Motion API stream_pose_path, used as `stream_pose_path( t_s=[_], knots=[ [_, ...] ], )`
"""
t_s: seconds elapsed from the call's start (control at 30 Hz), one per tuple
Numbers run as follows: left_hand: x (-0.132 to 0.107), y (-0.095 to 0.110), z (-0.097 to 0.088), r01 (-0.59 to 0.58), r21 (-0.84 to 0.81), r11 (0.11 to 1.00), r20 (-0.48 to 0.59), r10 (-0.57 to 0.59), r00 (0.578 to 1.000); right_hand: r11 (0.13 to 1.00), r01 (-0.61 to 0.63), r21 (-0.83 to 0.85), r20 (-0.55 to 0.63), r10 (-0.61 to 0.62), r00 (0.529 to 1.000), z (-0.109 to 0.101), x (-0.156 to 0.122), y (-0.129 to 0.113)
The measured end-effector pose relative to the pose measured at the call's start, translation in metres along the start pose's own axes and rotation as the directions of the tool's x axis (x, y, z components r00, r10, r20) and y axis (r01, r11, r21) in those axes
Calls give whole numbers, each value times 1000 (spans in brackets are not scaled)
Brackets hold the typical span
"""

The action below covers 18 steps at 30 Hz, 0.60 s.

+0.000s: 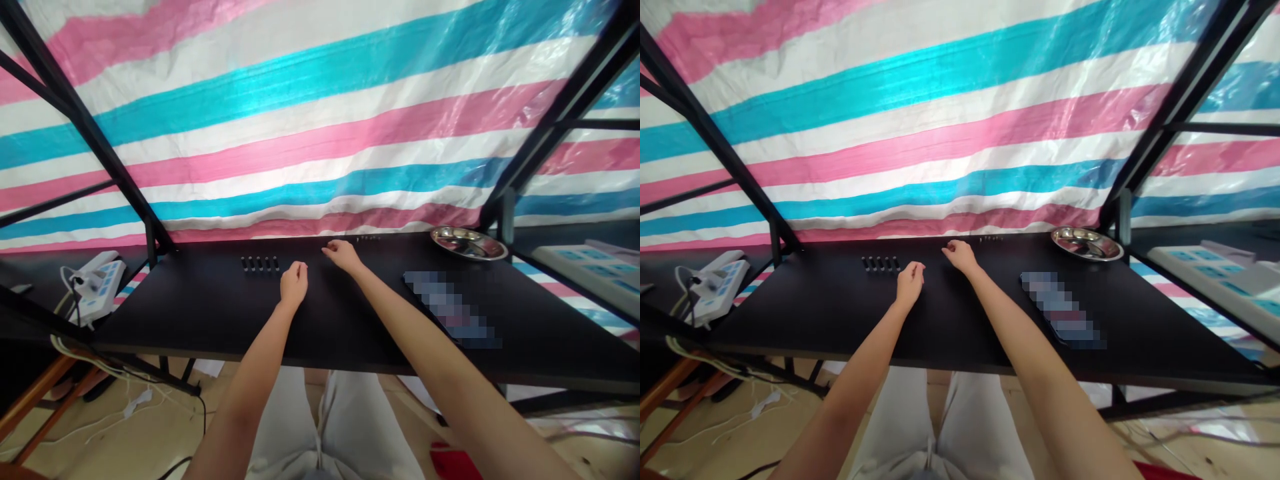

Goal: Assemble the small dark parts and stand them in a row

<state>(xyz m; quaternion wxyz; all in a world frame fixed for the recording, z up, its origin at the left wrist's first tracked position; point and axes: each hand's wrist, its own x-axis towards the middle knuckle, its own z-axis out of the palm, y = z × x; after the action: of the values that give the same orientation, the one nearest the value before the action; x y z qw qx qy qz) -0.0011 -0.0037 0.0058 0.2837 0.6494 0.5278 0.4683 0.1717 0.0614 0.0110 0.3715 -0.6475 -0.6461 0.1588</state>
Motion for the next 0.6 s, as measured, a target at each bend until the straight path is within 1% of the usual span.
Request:
stream_pose_path(
  t_s=[0.13,0.2,0.27,0.43,0.6],
  knots=[
    [-2,3,0,-151,214,965,64,140,988,983,-66,-173,20,70,997,-3,25,14],
    [-2,5,0,-197,294,935,103,174,979,968,-86,-235,20,93,995,-1,33,22],
    [-2,6,0,-218,345,913,127,184,975,959,-100,-265,24,110,994,2,39,27],
    [0,7,2,-241,386,891,151,196,969,949,-101,-300,29,114,993,8,50,34],
    [0,6,3,-256,367,894,158,211,965,943,-104,-318,36,121,992,8,58,34]
  ],
)
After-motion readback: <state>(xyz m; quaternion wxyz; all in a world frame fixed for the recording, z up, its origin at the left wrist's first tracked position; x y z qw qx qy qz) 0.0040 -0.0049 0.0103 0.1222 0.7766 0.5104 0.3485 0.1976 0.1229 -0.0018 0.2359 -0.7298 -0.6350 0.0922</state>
